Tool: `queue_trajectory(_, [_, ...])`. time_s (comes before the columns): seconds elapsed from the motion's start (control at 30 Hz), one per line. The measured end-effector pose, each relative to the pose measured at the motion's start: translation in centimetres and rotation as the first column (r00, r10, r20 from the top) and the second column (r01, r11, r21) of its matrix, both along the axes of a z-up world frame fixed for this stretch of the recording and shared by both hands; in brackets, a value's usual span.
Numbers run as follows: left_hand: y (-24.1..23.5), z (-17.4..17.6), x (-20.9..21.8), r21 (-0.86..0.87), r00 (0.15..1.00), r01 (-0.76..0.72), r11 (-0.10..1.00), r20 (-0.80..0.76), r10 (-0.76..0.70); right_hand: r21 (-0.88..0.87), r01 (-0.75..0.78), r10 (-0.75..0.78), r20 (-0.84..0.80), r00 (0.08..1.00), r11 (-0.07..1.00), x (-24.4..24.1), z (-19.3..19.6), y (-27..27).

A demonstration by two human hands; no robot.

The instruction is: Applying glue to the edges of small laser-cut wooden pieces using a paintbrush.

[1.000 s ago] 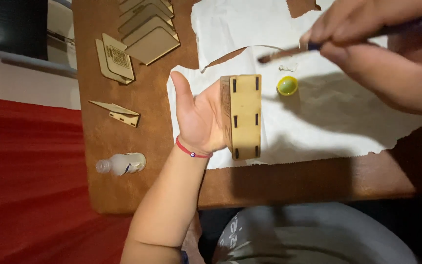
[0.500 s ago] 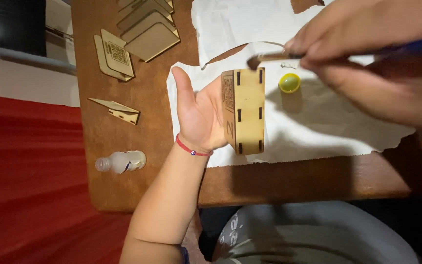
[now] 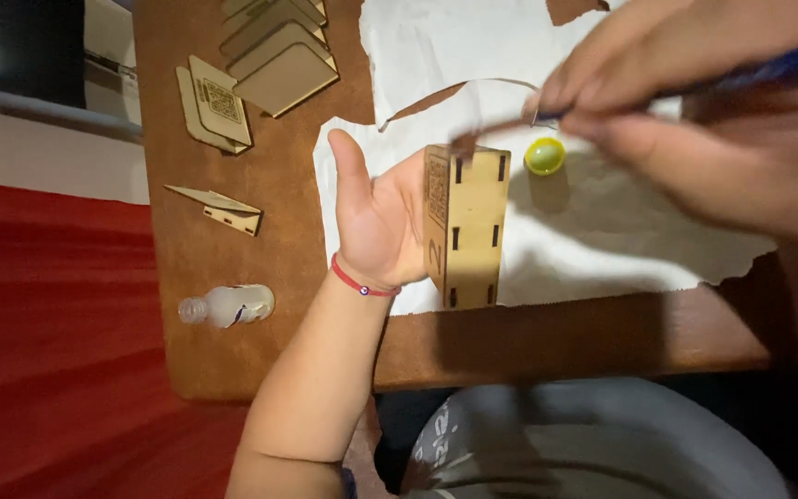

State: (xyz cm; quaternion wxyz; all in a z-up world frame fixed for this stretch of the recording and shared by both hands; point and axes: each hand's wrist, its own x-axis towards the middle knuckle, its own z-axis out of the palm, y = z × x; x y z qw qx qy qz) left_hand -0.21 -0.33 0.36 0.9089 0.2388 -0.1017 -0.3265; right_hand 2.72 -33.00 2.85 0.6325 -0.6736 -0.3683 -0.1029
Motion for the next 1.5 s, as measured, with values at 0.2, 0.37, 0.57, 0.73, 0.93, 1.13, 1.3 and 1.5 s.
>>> queue_trajectory(0.2, [-0.2,0.2,0.0,0.024,0.999,-0.042,0.999,0.016,0.042,0.008,0.003,-0.002,-0.111,0.994,1.000,-1.1,3.7,4.9])
queue_trajectory(0.37, [0.1,-0.3,0.0,-0.015,0.999,-0.039,0.999,0.023,0.040,-0.001,0.013,-0.013,-0.087,0.996,1.000,-1.0,3.6,5.0])
queue_trajectory(0.57, [0.0,0.1,0.1,-0.006,0.999,-0.032,0.999,0.020,0.033,-0.020,0.028,-0.029,-0.046,0.999,0.999,-0.6,3.9,5.0])
queue_trajectory(0.73, [0.4,-0.3,0.2,-0.007,0.999,-0.026,1.000,-0.025,0.026,-0.029,0.052,-0.052,-0.019,0.998,0.998,-0.5,3.7,4.8])
queue_trajectory(0.93, [0.2,0.1,0.2,0.010,0.999,-0.039,0.999,-0.027,0.039,-0.005,0.057,-0.057,-0.006,0.998,0.998,-0.4,3.2,4.5])
queue_trajectory(1.13, [0.5,-0.4,0.6,-0.012,0.998,-0.066,0.998,0.008,0.066,-0.435,-0.056,-0.229,-0.574,0.786,0.899,1.2,7.0,6.2])
queue_trajectory(1.3, [0.1,0.2,0.5,-0.011,0.991,-0.131,0.991,0.036,0.131,-0.514,-0.098,-0.123,-0.379,0.917,0.852,-1.2,8.5,6.7])
queue_trajectory(1.5, [0.8,-0.3,0.6,-0.055,0.994,-0.104,0.993,-0.033,0.102,-0.341,-0.126,0.227,0.276,0.934,0.932,-2.8,8.7,7.2])
